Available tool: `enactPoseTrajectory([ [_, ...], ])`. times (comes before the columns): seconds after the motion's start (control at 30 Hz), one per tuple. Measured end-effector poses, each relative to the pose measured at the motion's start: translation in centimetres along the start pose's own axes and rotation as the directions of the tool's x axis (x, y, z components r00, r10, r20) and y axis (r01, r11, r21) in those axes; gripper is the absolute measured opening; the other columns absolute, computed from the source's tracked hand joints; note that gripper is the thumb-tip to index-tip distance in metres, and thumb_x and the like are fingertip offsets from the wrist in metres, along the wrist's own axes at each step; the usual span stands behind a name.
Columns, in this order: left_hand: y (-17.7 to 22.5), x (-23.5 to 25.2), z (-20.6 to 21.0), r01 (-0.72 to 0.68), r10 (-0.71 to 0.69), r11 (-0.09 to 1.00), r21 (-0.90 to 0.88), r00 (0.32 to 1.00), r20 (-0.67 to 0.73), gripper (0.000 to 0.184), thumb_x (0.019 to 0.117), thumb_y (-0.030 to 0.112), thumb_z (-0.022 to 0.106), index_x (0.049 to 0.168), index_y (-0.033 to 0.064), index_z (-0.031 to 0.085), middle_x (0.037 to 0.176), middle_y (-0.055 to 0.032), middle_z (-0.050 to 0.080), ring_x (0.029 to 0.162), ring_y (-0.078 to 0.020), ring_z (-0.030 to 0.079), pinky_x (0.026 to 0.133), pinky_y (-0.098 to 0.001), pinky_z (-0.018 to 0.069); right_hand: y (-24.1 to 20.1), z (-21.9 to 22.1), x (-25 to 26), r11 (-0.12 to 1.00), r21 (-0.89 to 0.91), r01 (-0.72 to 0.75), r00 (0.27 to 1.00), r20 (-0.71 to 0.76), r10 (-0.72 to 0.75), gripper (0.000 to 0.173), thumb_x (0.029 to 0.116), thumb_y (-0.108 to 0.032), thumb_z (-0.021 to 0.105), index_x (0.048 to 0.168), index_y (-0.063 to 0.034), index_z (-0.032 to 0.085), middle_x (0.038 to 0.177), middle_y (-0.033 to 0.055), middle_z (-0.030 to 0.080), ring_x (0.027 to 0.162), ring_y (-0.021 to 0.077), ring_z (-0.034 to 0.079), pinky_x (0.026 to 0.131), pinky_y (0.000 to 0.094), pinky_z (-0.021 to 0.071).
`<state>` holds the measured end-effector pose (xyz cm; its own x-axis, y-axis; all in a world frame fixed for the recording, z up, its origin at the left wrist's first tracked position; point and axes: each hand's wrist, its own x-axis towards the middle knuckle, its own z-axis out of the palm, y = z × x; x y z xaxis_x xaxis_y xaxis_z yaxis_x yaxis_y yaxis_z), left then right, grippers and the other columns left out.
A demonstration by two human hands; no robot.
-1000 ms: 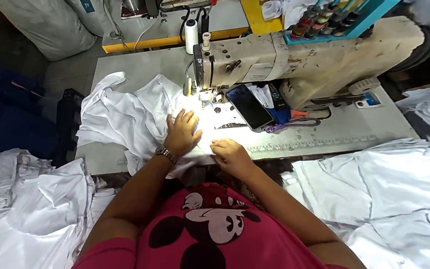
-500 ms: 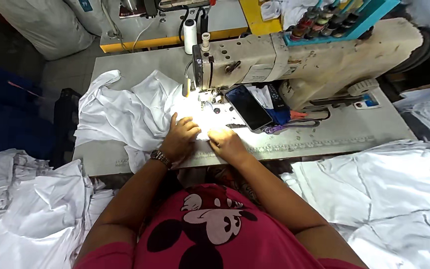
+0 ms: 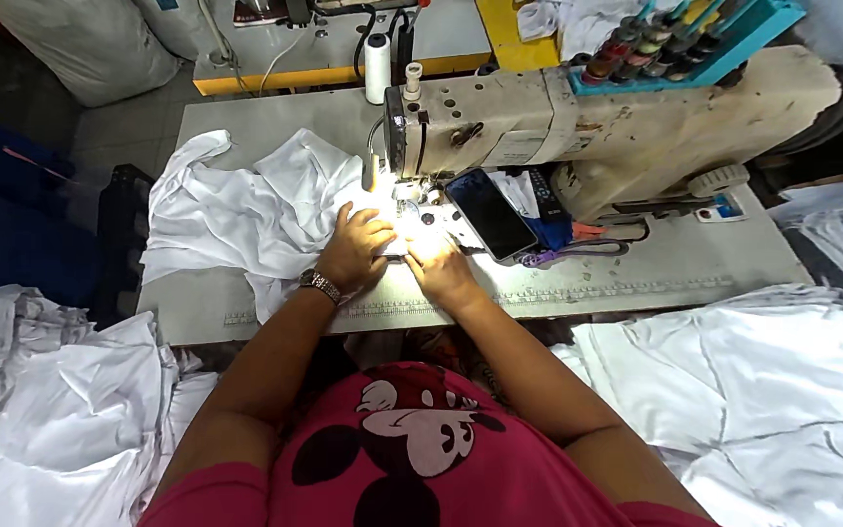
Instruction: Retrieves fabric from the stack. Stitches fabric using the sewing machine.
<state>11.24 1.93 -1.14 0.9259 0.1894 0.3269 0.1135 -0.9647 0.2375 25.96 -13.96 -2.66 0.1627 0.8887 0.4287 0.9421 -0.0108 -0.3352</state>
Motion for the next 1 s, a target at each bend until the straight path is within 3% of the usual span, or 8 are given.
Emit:
enactPoseTrajectory([
  [0.17,-0.6,0.9,0.1,0.037,-0.037,0.998,0.052,0.999,0.009,0.037,0.0942,0.029,0.054,0.123,0.0172,0.074,0.135,-0.0011,0.068,0.138,-0.0307,0.052,0.117,-0.0677,0.0240,0.2,-0.6,1.1,0.998,-0.059,-0.030,0.993,0.114,0.037,0.030,0.1051,-0.025,0.052,0.119,-0.0104,0.075,0.136,0.0099,0.067,0.138,0.0311,0.054,0.120,0.0556,0.0341],
  [0.3,-0.6,1.0,0.1,0.005,-0.005,0.998,0.058,1.000,0.000,0.041,0.0939,0.033,0.057,0.130,0.0180,0.071,0.135,-0.0022,0.067,0.139,-0.0300,0.051,0.119,-0.0678,0.0219,2.9,-6.8,-0.8,0.982,-0.055,-0.181,0.983,-0.043,0.178,0.030,0.1010,-0.014,0.057,0.124,-0.0029,0.072,0.138,0.0191,0.064,0.135,0.0378,0.055,0.112,0.0576,0.0433],
  [0.47,-0.4,1.1,0.1,0.001,-0.003,0.998,0.058,1.000,0.028,0.039,0.0955,0.034,0.054,0.128,0.0228,0.072,0.131,-0.0042,0.069,0.139,-0.0334,0.051,0.118,-0.0719,0.0192,9.2,-14.5,-5.6,0.747,-0.167,-0.643,0.756,-0.298,0.583,0.042,0.1070,-0.022,0.049,0.141,0.0007,0.057,0.149,0.0271,0.050,0.144,0.0438,0.043,0.117,0.0574,0.0381],
  [0.53,-0.5,1.2,0.2,0.015,-0.017,0.998,0.063,0.999,0.033,0.041,0.0964,0.035,0.052,0.130,0.0227,0.072,0.133,-0.0043,0.068,0.139,-0.0335,0.050,0.118,-0.0720,0.0190,10.7,-14.1,-7.1,0.690,-0.191,-0.698,0.709,-0.324,0.627,0.045,0.1062,-0.018,0.049,0.147,0.0007,0.052,0.157,0.0252,0.044,0.150,0.0415,0.036,0.122,0.0553,0.0317],
  [0.63,-0.4,1.0,0.3,0.020,-0.023,0.997,0.072,0.999,0.030,0.041,0.0975,0.036,0.051,0.130,0.0223,0.072,0.135,-0.0046,0.068,0.139,-0.0335,0.051,0.118,-0.0718,0.0189,10.9,-12.7,-8.4,0.667,-0.200,-0.718,0.696,-0.219,0.684,0.044,0.1057,-0.015,0.048,0.146,0.0006,0.054,0.154,0.0245,0.048,0.146,0.0427,0.043,0.119,0.0603,0.0340],
  [0.77,-0.1,0.7,0.4,0.020,-0.022,0.998,0.064,0.999,0.024,0.039,0.0974,0.037,0.052,0.127,0.0225,0.073,0.135,-0.0056,0.067,0.138,-0.0333,0.052,0.117,-0.0725,0.0192,10.9,-15.5,-8.1,0.745,-0.156,-0.648,0.755,-0.261,0.602,0.043,0.1064,-0.020,0.050,0.145,-0.0026,0.057,0.153,0.0247,0.049,0.144,0.0438,0.044,0.118,0.0614,0.0355],
  [0.93,-0.2,0.7,0.5,0.028,-0.030,0.998,0.060,0.999,0.036,0.041,0.0977,0.038,0.051,0.129,0.0226,0.072,0.137,-0.0059,0.066,0.139,-0.0322,0.051,0.118,-0.0703,0.0197,12.5,-21.8,-5.5,0.848,-0.104,-0.519,0.760,-0.510,0.403,0.041,0.1088,-0.022,0.042,0.136,0.0018,0.062,0.133,0.0269,0.062,0.125,0.0347,0.061,0.107,0.0467,0.0488],
  [1.0,-0.2,0.7,0.5,0.029,-0.031,0.998,0.050,0.999,0.030,0.040,0.0977,0.037,0.051,0.128,0.0223,0.072,0.137,-0.0065,0.066,0.138,-0.0322,0.052,0.118,-0.0694,0.0217,15.2,-24.3,-3.7,0.856,-0.032,-0.516,0.680,-0.622,0.387,0.042,0.1094,-0.023,0.042,0.133,0.0051,0.062,0.128,0.0233,0.066,0.118,0.0240,0.064,0.104,0.0345,0.0507],
])
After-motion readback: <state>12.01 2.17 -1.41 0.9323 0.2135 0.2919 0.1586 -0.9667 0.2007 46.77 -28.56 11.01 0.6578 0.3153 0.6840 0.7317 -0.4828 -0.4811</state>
